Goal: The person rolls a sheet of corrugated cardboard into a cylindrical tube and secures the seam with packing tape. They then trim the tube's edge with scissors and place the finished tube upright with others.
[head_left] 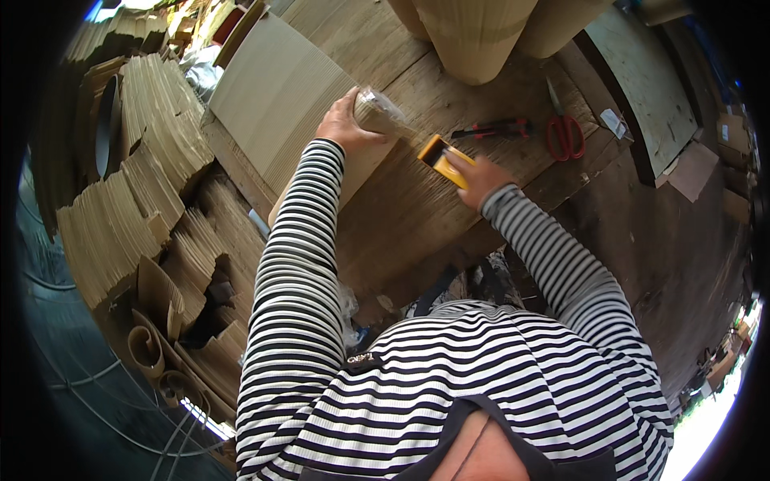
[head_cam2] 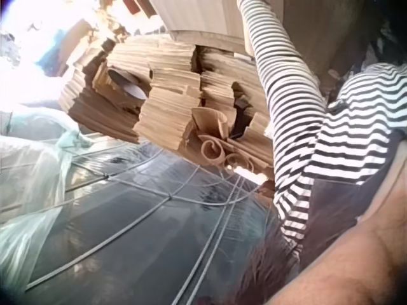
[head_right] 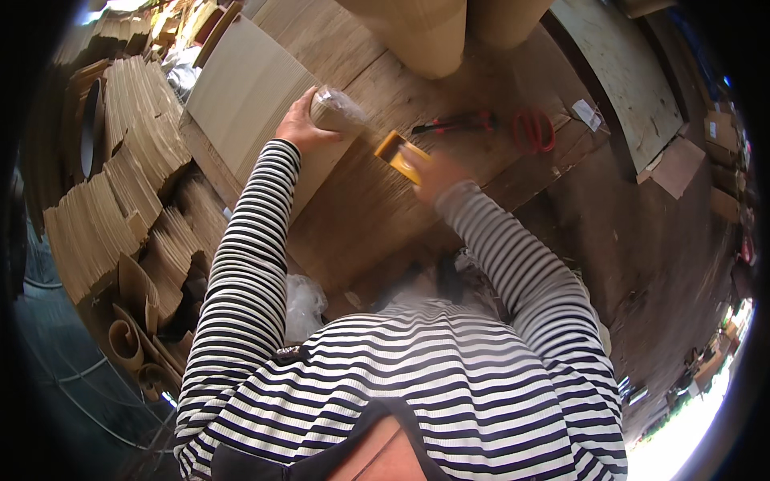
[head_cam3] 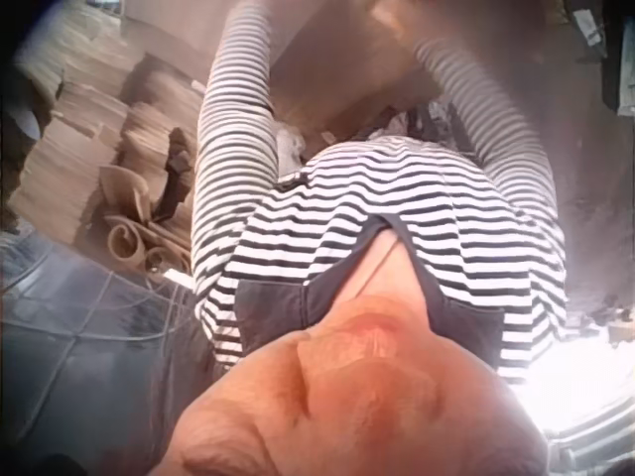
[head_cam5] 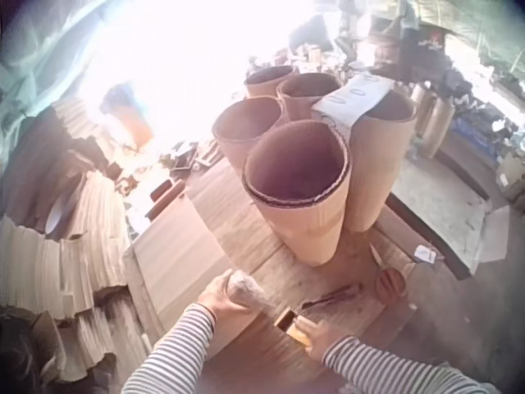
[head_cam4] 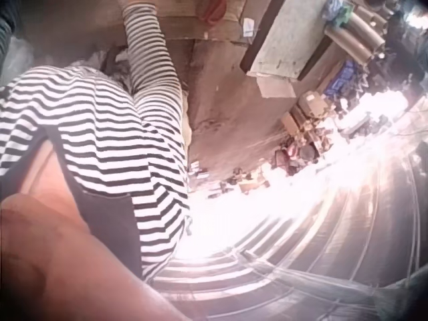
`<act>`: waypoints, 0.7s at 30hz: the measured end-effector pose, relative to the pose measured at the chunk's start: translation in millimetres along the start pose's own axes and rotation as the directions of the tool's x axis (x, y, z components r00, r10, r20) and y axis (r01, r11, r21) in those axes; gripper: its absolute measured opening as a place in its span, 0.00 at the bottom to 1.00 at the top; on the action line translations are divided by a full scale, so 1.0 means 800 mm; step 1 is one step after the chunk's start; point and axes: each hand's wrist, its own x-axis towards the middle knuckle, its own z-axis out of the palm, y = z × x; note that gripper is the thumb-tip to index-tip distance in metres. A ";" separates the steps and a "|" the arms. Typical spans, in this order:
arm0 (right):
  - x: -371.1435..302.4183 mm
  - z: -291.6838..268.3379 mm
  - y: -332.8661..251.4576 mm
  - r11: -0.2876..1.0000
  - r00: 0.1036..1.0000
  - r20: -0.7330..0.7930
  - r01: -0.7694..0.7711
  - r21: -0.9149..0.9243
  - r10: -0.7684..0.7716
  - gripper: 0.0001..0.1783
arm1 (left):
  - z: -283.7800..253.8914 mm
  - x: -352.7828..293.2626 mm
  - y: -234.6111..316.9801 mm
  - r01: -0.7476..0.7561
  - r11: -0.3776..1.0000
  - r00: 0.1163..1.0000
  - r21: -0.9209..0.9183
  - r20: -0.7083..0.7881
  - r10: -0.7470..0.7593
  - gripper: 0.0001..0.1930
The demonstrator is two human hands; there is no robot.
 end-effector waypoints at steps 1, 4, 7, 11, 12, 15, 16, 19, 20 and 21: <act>0.026 -0.003 -0.012 1.000 1.000 0.027 -0.010 -0.014 0.011 0.44 | -0.002 0.012 -0.016 -0.029 0.999 0.999 -0.045 0.020 0.030 0.67; 0.075 -0.013 -0.038 0.999 0.995 0.088 -0.047 -0.015 0.048 0.43 | -0.013 0.044 -0.040 -0.077 0.985 0.989 -0.155 0.115 0.096 0.65; 0.094 -0.015 -0.049 0.996 0.998 0.044 -0.057 0.068 0.055 0.42 | -0.026 0.065 -0.049 -0.051 0.984 0.981 -0.169 0.176 0.081 0.64; 0.047 -0.008 -0.030 0.990 1.000 -0.025 -0.010 0.141 0.013 0.42 | 0.010 0.057 -0.075 -0.126 0.944 0.959 -0.305 0.205 0.194 0.64; 0.021 0.003 -0.014 0.991 0.994 -0.107 0.036 0.130 -0.022 0.42 | 0.016 0.043 -0.061 -0.134 0.953 0.949 -0.273 0.243 0.202 0.63; -0.114 0.011 0.022 0.980 0.959 -0.257 0.156 0.120 -0.121 0.41 | 0.095 -0.010 -0.051 -0.059 0.738 0.822 -0.672 0.387 0.418 0.60; -0.154 0.000 0.025 0.978 0.965 -0.239 0.147 0.145 -0.110 0.42 | 0.130 -0.025 -0.045 -0.016 0.700 0.789 -0.714 0.421 0.447 0.60; -0.220 0.028 0.043 0.984 0.976 -0.218 0.038 0.175 0.001 0.43 | 0.183 -0.067 0.001 0.060 0.724 0.742 -0.687 0.516 0.428 0.58; -0.218 0.031 0.042 0.976 0.972 -0.234 0.052 0.211 -0.001 0.42 | 0.192 -0.073 -0.001 0.010 0.710 0.794 -0.704 0.437 0.423 0.57; -0.219 0.030 0.041 0.977 0.984 -0.174 -0.003 0.215 0.041 0.42 | 0.200 -0.079 -0.004 -0.042 0.694 0.839 -0.719 0.352 0.416 0.55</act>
